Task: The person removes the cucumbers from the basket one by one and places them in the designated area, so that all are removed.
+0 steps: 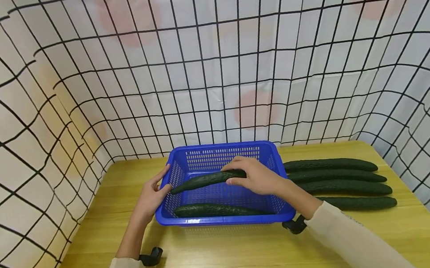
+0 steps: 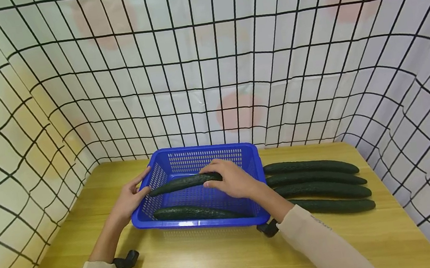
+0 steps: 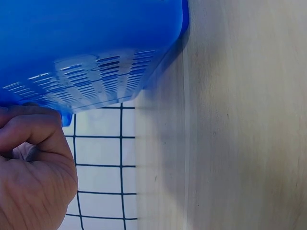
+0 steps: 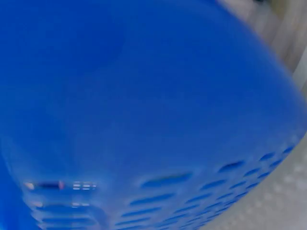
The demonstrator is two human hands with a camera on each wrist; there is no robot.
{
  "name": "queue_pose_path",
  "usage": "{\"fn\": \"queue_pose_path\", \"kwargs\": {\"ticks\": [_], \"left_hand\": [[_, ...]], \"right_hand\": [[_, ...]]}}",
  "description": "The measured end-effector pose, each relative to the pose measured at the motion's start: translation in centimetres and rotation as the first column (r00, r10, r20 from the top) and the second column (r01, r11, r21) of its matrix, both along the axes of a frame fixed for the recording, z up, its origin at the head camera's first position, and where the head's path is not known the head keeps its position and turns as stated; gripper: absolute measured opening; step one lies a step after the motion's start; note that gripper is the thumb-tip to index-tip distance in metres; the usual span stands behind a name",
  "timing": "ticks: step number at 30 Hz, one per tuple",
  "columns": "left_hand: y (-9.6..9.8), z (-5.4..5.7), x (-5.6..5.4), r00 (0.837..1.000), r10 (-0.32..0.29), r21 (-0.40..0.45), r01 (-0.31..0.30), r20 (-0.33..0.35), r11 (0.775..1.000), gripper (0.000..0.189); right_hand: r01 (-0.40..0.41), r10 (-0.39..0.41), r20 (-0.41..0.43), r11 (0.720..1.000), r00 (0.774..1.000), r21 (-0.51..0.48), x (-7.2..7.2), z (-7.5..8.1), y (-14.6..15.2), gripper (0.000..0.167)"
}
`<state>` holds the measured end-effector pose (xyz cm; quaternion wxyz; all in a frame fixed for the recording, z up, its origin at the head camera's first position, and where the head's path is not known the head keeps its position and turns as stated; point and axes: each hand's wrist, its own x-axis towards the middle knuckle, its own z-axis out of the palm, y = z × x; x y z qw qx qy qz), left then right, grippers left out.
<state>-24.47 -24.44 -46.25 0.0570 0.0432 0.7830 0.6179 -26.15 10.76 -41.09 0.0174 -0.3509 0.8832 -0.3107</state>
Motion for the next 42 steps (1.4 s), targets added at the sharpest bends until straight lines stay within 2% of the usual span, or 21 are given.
{"fn": "queue_pose_path", "kwargs": {"ticks": [13,21,27,34,38,42], "left_hand": [[-0.1,0.0,0.1,1.000,-0.012,0.000,0.012,0.000,1.000,0.064],[0.1,0.2,0.3,1.000,-0.013,0.002,0.013,0.010,1.000,0.066],[0.1,0.4,0.3,1.000,-0.014,0.005,0.014,0.022,1.000,0.067],[0.0,0.2,0.1,0.999,-0.010,0.003,0.010,0.032,1.000,0.068],[0.1,0.2,0.0,0.999,0.002,0.002,-0.002,0.041,1.000,0.068],[0.2,0.3,0.0,0.999,0.013,0.000,-0.013,0.048,1.000,0.069]], "right_hand": [[-0.006,0.004,-0.036,0.998,0.999,-0.057,0.5,1.6,0.9,0.039],[-0.004,-0.004,-0.062,0.992,0.998,-0.127,0.9,1.5,1.8,0.040],[0.007,-0.021,-0.079,0.985,0.997,-0.172,1.3,2.7,3.2,0.041],[0.075,-0.086,-0.087,0.989,0.992,-0.127,1.6,4.0,7.3,0.041],[0.129,-0.140,-0.101,0.986,0.985,-0.105,1.9,3.7,10.6,0.042],[0.194,-0.206,-0.152,0.977,0.967,-0.090,2.4,3.0,13.8,0.043]]}}
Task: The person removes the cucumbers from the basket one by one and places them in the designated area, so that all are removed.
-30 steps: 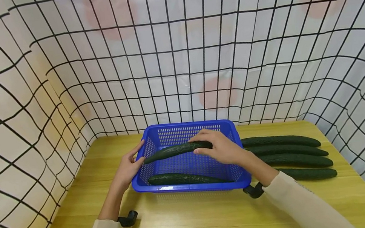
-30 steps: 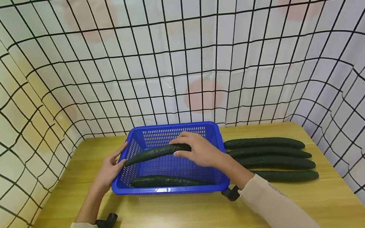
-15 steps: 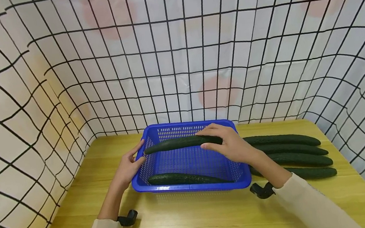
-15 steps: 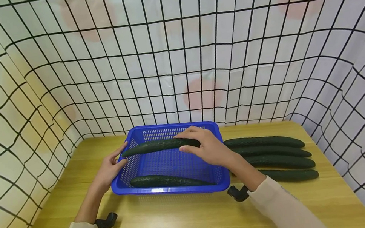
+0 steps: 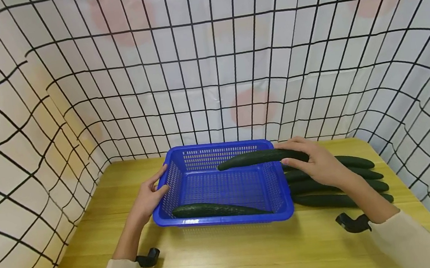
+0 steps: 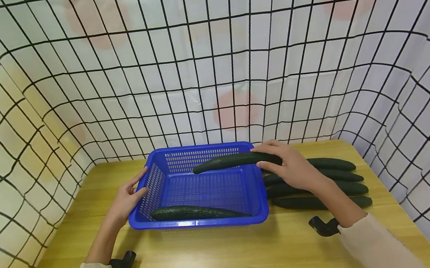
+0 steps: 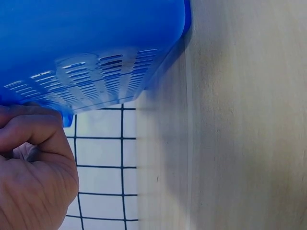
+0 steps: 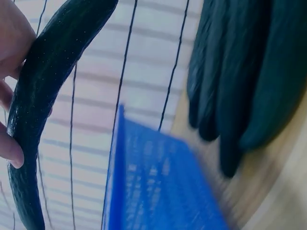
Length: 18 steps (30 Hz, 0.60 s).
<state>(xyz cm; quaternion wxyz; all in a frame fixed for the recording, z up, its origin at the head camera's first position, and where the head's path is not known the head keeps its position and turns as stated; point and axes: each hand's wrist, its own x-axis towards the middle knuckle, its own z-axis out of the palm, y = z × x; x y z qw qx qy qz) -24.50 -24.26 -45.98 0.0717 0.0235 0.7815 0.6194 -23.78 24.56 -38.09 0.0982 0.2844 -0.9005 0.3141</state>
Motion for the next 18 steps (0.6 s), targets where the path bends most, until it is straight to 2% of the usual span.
{"fn": "queue_pose_path", "kwargs": {"ticks": [9,13,18], "left_hand": [[-0.2,0.3,0.1,1.000,0.004,-0.040,-0.005,-0.017,0.999,0.068],[-0.4,0.2,0.1,1.000,0.000,-0.054,-0.001,-0.021,0.999,0.069],[-0.7,-0.1,0.2,1.000,-0.001,-0.070,0.000,-0.022,0.998,0.069]], "right_hand": [[0.150,-0.150,0.005,0.988,0.989,-0.021,2.2,-1.4,6.2,0.044],[0.179,-0.179,-0.023,0.984,0.984,-0.003,3.2,-2.6,8.7,0.046],[0.218,-0.219,0.018,0.975,0.976,0.030,4.3,-4.3,11.5,0.045]]}}
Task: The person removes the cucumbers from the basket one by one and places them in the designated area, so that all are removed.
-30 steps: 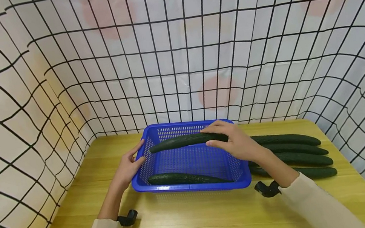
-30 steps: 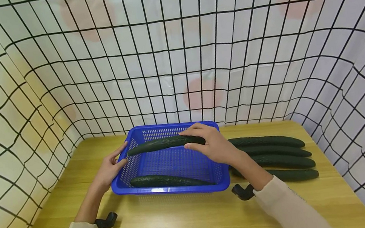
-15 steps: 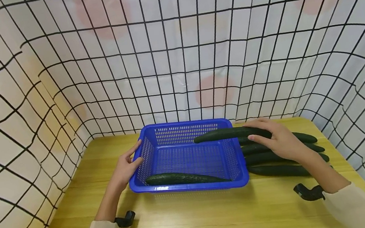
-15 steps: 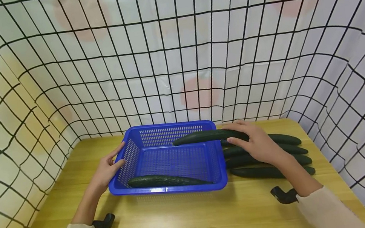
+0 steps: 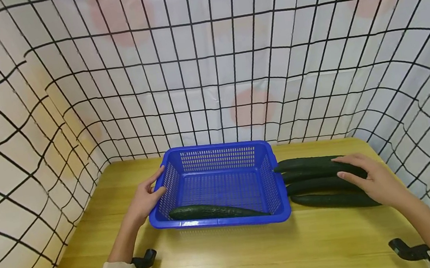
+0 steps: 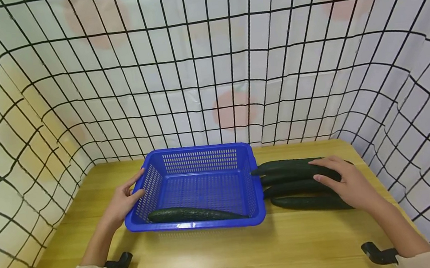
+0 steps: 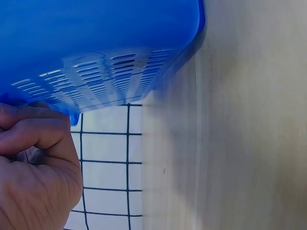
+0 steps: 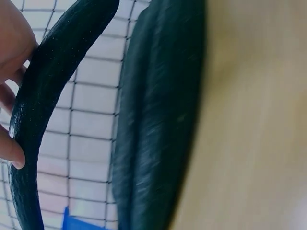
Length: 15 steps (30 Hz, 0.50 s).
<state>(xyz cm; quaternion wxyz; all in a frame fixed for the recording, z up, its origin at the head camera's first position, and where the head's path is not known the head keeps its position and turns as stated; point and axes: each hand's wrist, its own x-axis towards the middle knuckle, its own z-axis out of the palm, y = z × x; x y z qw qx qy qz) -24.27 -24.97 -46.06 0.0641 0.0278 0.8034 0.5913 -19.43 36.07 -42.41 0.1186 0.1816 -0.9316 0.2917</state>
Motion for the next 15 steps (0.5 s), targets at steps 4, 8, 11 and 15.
{"fn": "queue_pose_path", "kwargs": {"ticks": [4,8,11,15], "left_hand": [[-0.1,0.0,0.1,1.000,-0.017,0.006,0.017,-0.009,1.000,0.068],[-0.2,0.1,0.2,1.000,-0.014,0.012,0.014,0.000,1.000,0.068],[-0.2,0.1,0.3,1.000,-0.017,0.019,0.017,0.002,1.000,0.068],[-0.2,0.4,0.6,1.000,-0.017,0.033,0.017,0.001,0.999,0.068]], "right_hand": [[0.016,-0.017,0.034,0.999,0.999,0.035,0.9,-1.3,1.5,0.045],[0.008,-0.009,0.049,1.000,0.999,0.028,1.9,-2.5,2.1,0.046],[0.028,-0.031,0.050,0.998,0.998,0.047,2.7,-3.2,2.5,0.045],[0.034,-0.036,0.030,0.997,0.999,0.074,3.6,-4.0,3.2,0.043]]}}
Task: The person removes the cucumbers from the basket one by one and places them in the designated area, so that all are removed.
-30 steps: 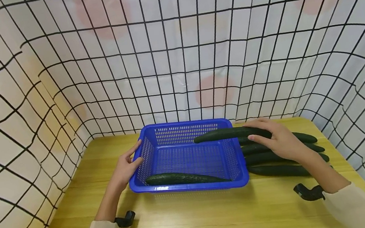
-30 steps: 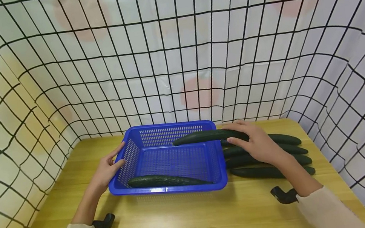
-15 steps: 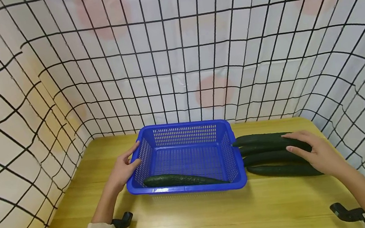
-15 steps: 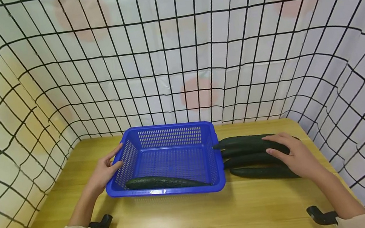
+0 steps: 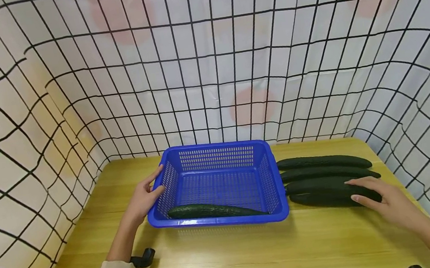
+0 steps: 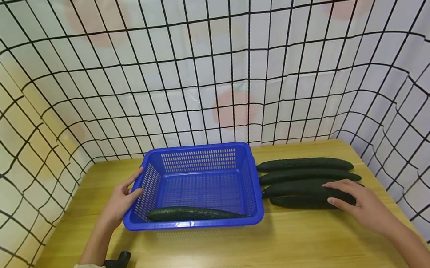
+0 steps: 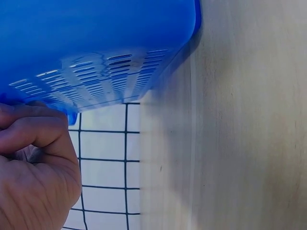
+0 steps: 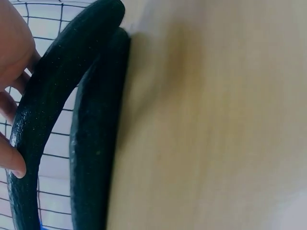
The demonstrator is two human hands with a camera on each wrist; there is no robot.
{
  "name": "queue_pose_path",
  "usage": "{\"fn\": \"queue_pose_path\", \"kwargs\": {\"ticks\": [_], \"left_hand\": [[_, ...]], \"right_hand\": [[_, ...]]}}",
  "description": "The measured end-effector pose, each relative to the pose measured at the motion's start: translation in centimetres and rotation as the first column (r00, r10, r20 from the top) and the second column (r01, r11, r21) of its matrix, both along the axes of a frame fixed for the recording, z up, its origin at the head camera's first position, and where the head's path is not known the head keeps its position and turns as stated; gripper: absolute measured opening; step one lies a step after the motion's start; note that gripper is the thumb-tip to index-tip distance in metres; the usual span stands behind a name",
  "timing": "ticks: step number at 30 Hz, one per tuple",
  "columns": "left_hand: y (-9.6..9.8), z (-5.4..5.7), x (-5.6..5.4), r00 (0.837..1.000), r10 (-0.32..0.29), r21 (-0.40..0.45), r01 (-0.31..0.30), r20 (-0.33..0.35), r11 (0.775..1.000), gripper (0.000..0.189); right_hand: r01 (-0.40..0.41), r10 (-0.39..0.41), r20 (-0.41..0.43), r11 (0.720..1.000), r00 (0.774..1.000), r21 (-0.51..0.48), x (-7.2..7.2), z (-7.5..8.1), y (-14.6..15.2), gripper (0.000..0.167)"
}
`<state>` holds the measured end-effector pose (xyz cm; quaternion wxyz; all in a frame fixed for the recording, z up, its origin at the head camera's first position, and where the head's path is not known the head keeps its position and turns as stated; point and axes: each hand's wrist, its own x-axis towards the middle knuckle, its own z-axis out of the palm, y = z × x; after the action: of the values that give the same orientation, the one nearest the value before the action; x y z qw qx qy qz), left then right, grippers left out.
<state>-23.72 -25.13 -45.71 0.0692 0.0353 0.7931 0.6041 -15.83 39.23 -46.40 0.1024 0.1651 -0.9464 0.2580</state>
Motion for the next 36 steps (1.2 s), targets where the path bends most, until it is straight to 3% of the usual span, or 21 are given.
{"fn": "queue_pose_path", "kwargs": {"ticks": [9,22,31,36], "left_hand": [[0.0,0.2,0.0,1.000,-0.005,0.009,0.005,0.004,1.000,0.069],[-0.1,-0.2,-0.1,1.000,-0.008,0.027,0.008,0.005,1.000,0.068],[-0.2,-0.3,-0.2,1.000,-0.022,0.052,0.022,0.001,0.998,0.068],[-0.1,-0.3,-0.1,1.000,-0.022,0.052,0.021,0.002,0.998,0.067]], "right_hand": [[-0.032,0.035,-0.046,0.998,0.998,0.054,1.6,-2.3,0.4,0.042],[-0.015,0.024,-0.096,0.996,0.995,0.088,2.1,-3.6,0.4,0.040],[0.027,-0.026,-0.026,0.999,0.999,0.036,1.9,-3.3,0.0,0.034],[-0.003,0.003,-0.058,1.000,0.998,0.003,1.4,-2.8,-0.2,0.035]]}}
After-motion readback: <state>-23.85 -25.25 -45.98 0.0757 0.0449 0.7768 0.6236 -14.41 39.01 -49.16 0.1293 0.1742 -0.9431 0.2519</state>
